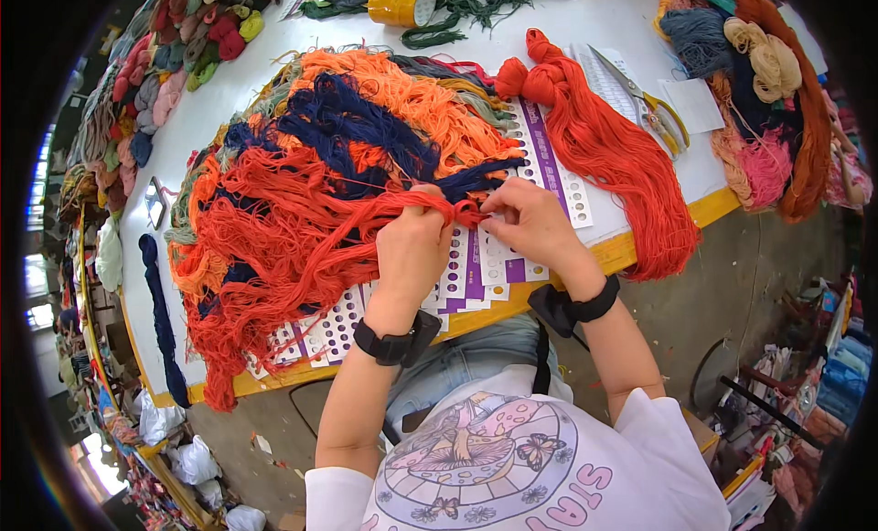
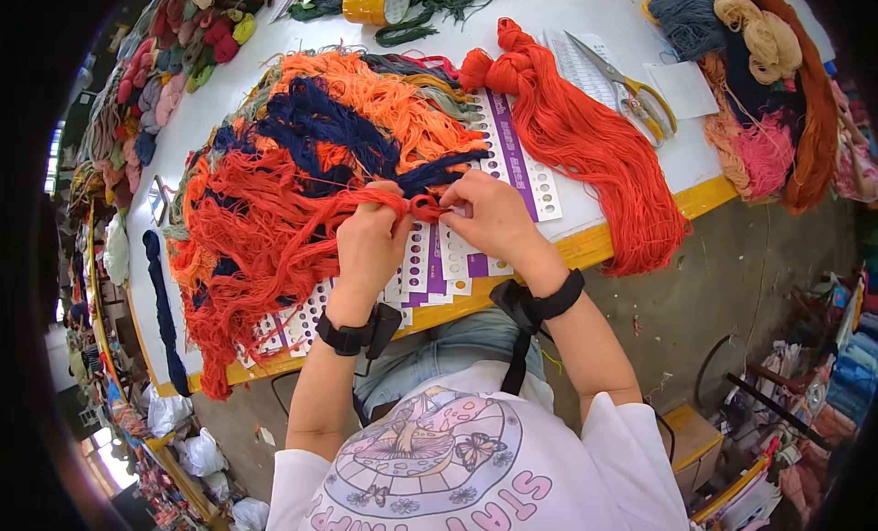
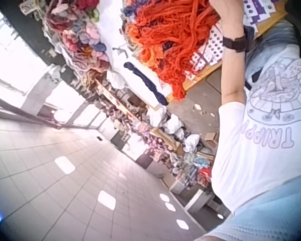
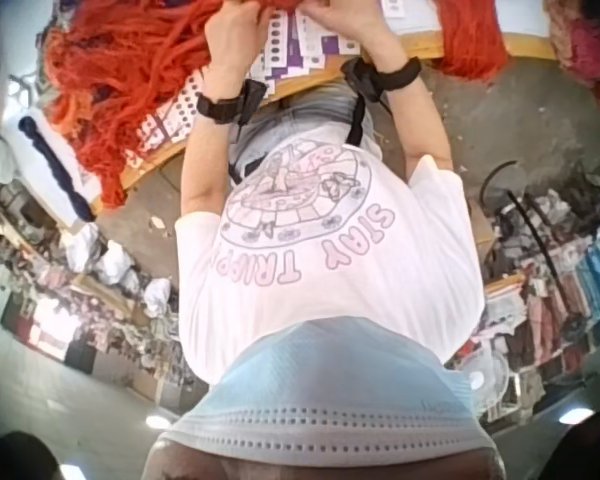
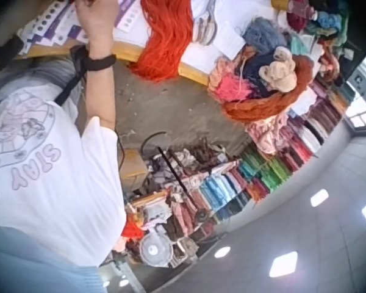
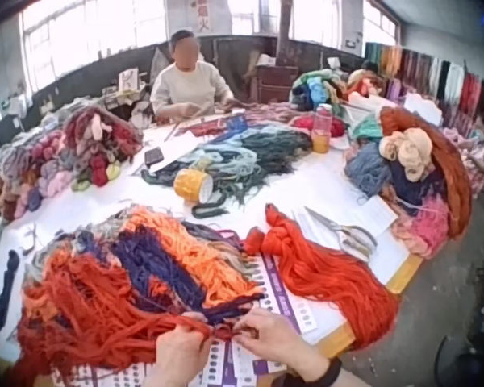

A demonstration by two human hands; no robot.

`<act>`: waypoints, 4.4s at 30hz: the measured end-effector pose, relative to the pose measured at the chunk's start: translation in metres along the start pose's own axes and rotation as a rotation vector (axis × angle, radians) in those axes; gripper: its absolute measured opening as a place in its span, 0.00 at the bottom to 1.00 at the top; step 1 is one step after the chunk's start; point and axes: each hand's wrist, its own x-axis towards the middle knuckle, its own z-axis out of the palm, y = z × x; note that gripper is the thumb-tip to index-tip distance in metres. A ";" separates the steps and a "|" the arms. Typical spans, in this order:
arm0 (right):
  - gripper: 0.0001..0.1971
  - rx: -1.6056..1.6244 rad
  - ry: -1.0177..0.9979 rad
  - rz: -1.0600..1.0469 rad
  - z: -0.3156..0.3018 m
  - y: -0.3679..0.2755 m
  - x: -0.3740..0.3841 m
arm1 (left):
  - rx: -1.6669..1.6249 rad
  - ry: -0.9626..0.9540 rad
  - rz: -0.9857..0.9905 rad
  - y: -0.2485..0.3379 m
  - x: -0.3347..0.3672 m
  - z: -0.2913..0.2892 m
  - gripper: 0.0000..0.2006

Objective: The person sorts through bundles of thread by hand, pulling individual strands and threading them through holes in paper cards. After filling the cards, the person moves them aside and picks up a bundle of purple thread to continue the process.

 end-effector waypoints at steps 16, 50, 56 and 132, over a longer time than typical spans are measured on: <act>0.12 -0.102 0.055 -0.020 0.008 -0.004 -0.004 | 0.035 -0.055 0.188 -0.027 0.013 -0.013 0.06; 0.06 0.622 -0.155 0.067 0.094 -0.114 -0.056 | -1.670 -0.167 -0.460 -0.012 -0.101 -0.095 0.31; 0.05 0.807 -0.119 0.033 0.094 -0.130 -0.059 | -1.680 -0.105 -0.472 -0.023 -0.106 -0.093 0.30; 0.07 0.867 -0.014 0.192 0.109 -0.114 -0.050 | -1.720 0.278 -0.558 -0.025 -0.101 -0.068 0.10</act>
